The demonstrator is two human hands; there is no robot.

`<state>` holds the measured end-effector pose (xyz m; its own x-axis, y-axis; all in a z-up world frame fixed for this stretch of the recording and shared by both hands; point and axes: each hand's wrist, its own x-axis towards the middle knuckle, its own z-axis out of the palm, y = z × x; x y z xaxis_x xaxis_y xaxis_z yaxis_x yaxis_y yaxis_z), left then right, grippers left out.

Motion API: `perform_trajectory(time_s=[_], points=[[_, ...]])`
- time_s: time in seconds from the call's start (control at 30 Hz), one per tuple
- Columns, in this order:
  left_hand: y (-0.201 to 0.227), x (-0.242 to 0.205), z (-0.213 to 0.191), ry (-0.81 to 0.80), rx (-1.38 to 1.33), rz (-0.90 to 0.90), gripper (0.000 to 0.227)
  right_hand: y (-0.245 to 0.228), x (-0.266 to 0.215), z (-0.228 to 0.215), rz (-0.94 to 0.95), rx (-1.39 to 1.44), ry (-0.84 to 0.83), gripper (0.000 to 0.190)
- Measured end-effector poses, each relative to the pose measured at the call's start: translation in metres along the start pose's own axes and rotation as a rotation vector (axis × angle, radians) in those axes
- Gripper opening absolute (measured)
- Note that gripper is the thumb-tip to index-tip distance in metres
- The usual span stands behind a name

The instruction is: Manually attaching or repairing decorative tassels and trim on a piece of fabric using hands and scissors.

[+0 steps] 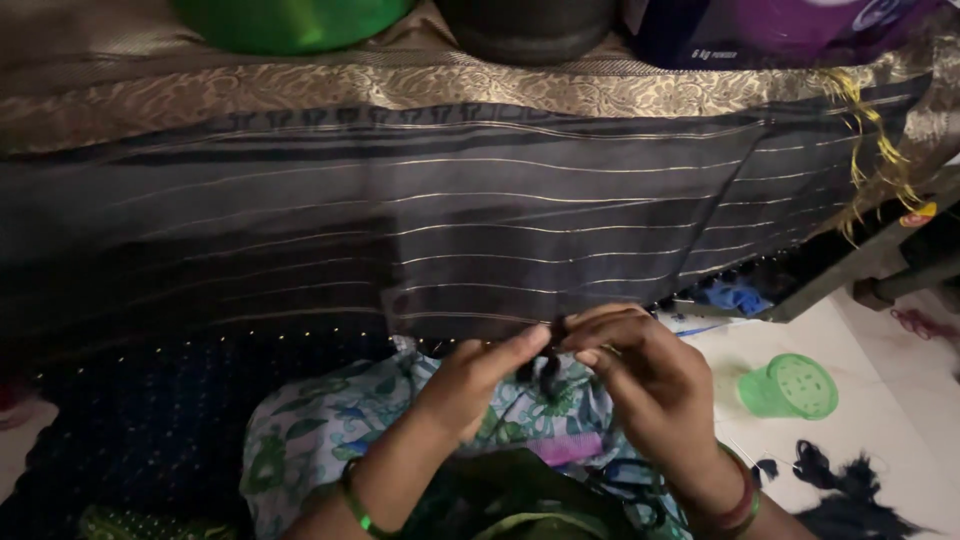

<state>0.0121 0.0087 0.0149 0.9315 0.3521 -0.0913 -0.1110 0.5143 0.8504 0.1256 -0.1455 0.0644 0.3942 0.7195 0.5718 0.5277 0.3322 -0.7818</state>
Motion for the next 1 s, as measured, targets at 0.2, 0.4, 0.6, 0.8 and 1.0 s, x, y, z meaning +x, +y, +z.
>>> perform_trajectory(time_s=[0.2, 0.4, 0.6, 0.8, 1.0], points=[[-0.028, 0.02, -0.006, -0.109, -0.206, -0.095, 0.029, 0.017, -0.001, 0.0, 0.14, 0.25, 0.119, 0.009], [-0.048, 0.025, -0.009, 0.017, 0.031, 0.008, 0.027, 0.035, -0.003, 0.01, 0.136, 0.324, 0.303, 0.016], [-0.036, 0.024, 0.001, -0.001, -0.23, 0.098, 0.023, 0.026, -0.005, 0.025, -0.279, -0.24, 0.311, 0.019], [-0.037, 0.02, -0.003, -0.016, -0.008, 0.241, 0.02, 0.037, 0.02, -0.006, 0.2, 0.6, 0.414, 0.008], [-0.036, 0.017, -0.009, 0.013, -0.03, 0.164, 0.024, 0.038, 0.041, -0.042, -0.02, 0.515, 0.476, 0.007]])
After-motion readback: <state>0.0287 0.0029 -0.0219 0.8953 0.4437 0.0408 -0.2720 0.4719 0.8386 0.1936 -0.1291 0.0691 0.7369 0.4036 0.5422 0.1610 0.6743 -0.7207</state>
